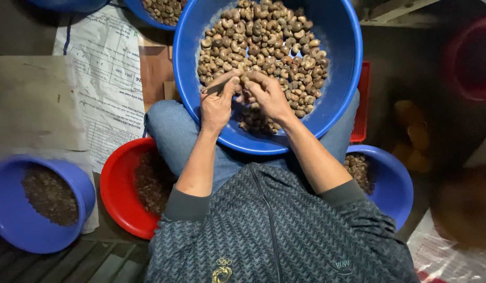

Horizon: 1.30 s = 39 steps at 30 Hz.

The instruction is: The person sits on the floor and uses a small knife to peel the outer skin off nuts. They pick up a nut from a large blue basin, scrape the skin with the knife, and drop the peeled nut into a smaller blue basin to the right.

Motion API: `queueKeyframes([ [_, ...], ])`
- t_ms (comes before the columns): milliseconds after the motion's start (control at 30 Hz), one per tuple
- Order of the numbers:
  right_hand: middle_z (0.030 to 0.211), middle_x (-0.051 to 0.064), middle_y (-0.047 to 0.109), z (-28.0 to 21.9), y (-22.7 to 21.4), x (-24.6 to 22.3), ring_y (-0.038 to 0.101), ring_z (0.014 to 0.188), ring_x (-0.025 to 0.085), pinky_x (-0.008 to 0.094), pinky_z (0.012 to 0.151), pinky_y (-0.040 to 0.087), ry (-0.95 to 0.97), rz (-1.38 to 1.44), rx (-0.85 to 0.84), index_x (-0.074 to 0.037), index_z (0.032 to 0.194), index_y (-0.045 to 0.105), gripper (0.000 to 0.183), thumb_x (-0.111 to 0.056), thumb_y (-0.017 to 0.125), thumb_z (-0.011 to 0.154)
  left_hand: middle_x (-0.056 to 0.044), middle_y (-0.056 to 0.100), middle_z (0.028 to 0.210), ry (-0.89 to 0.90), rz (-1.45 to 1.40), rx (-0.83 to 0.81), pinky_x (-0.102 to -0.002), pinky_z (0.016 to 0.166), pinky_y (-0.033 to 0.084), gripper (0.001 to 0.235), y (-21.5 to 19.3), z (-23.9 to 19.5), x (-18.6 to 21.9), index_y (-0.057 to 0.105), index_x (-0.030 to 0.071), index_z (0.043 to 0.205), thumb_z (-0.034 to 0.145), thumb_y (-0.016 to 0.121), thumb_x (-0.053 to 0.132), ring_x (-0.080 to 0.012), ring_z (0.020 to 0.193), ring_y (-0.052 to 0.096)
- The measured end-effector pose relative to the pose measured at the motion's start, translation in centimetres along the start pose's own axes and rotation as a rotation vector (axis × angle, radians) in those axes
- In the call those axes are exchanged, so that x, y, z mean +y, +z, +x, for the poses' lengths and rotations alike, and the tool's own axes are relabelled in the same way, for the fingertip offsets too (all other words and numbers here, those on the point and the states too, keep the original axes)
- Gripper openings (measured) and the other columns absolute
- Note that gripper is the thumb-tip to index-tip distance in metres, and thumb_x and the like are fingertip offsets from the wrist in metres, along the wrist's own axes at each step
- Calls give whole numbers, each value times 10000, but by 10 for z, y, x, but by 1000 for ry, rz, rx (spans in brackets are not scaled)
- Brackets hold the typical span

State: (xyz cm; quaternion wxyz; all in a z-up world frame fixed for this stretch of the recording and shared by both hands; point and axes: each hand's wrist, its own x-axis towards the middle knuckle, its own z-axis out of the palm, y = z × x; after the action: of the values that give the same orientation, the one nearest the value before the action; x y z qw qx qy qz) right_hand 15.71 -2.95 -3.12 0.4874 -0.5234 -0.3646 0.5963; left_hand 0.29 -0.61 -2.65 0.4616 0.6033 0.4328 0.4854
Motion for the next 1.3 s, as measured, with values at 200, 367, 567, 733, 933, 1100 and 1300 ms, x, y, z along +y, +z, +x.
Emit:
queueKeyframes([
  [200,953,121,722,-1,-5,-8,740,778,182,341,728,667,129,308,-33,-54,1254,651,284,-204,562,1030,-172,763,1012,-29,-203,-74,-384,748,622,189,0,9,35,738,18,1192,1047,678,123,-133,889,650],
  [367,1024,146,715,2,-9,7,759,868,199,349,784,671,96,342,-83,-46,1350,596,329,-172,539,1051,-172,730,1189,-187,-392,-118,-351,787,568,268,-1,4,18,665,-7,1286,1044,662,108,-172,919,625],
  [567,1140,140,705,2,-9,3,751,927,171,349,827,672,33,292,-175,-76,1463,497,395,-177,511,1081,-92,643,764,-194,-370,-6,-311,553,648,204,3,9,44,728,-22,1176,1011,687,90,-130,685,660],
  [733,1212,152,692,4,-12,6,753,954,196,369,834,674,-45,272,-237,-83,1502,441,418,-169,487,1096,-90,587,735,-274,-453,35,-327,523,660,190,2,10,42,735,-22,1140,1000,703,102,-152,643,680],
  [933,1254,149,662,0,-7,1,710,1012,207,428,879,644,-129,188,-298,-62,1520,413,439,-164,507,1104,-183,708,752,-237,-324,91,-321,524,662,165,-1,12,28,775,33,1081,979,748,160,-140,645,672],
  [1100,1224,136,678,4,-11,11,748,961,219,404,842,673,-94,235,-229,-87,1538,401,460,-176,511,1101,-106,680,685,-235,-326,74,-361,567,663,168,3,13,49,791,31,1020,954,772,184,-104,640,658],
  [1300,1226,166,676,7,-20,25,743,989,250,441,864,661,-98,191,-226,-86,1551,384,472,-187,504,1106,-106,643,622,-244,-373,97,-315,496,648,156,-1,16,48,789,15,990,932,790,160,-118,554,641],
])
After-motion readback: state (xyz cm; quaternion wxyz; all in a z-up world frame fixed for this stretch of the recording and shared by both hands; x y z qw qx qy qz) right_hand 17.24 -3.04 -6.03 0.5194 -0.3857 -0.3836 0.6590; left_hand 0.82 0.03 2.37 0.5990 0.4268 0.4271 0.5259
